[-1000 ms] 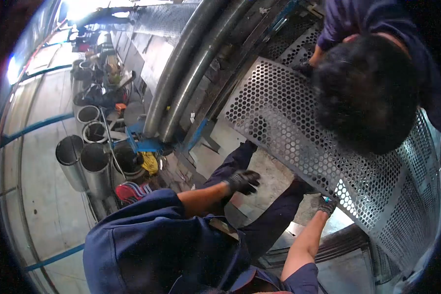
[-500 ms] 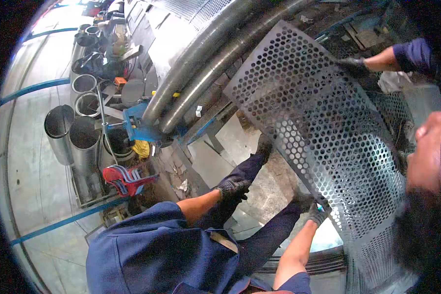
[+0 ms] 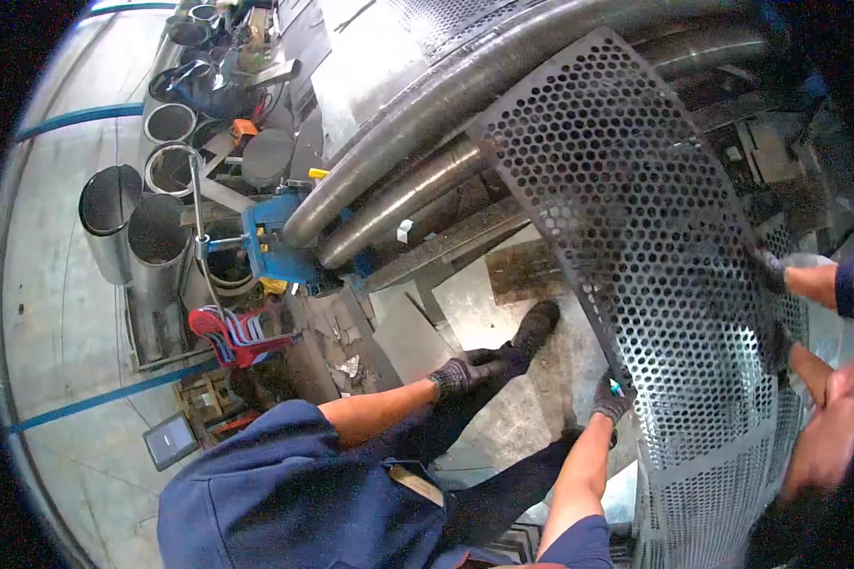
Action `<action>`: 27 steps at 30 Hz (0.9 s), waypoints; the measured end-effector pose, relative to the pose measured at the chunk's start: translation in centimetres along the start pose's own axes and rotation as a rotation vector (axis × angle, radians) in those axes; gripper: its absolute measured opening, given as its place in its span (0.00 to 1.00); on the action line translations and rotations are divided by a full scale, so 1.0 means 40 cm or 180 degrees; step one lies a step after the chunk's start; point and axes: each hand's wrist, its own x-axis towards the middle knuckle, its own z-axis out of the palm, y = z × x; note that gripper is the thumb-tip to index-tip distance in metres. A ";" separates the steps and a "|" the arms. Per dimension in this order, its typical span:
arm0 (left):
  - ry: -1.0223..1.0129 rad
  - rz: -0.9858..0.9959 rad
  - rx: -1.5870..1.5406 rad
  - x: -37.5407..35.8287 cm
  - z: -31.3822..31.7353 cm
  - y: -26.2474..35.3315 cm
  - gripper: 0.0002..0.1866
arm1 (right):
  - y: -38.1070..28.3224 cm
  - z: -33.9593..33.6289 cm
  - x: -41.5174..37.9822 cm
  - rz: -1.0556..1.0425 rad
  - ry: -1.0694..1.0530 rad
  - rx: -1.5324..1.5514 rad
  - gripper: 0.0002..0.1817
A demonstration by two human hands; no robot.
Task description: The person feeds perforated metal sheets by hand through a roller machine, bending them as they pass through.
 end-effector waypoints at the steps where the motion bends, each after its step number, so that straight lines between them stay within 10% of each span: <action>1: 0.0206 -0.0092 -0.0243 0.037 -0.012 0.026 0.22 | 0.000 -0.015 0.055 -0.0003 -0.0220 -0.0265 0.16; 8: 0.0458 0.0212 -0.0377 -0.016 0.047 -0.040 0.20 | -0.030 -0.028 0.115 0.0077 0.0083 -0.0245 0.18; 19: 0.0295 -0.0999 -0.0267 -0.175 0.133 0.015 0.29 | -0.146 -0.202 0.246 0.0991 -0.0723 -0.0258 0.27; 26: 0.0358 -0.0902 -0.0054 -0.234 0.290 -0.070 0.27 | -0.608 -0.422 0.332 0.0368 -0.0449 0.0463 0.19; 27: 0.0744 -0.0133 0.0619 -0.225 0.308 -0.152 0.25 | -0.698 -0.467 0.357 0.0221 -0.0418 0.0560 0.18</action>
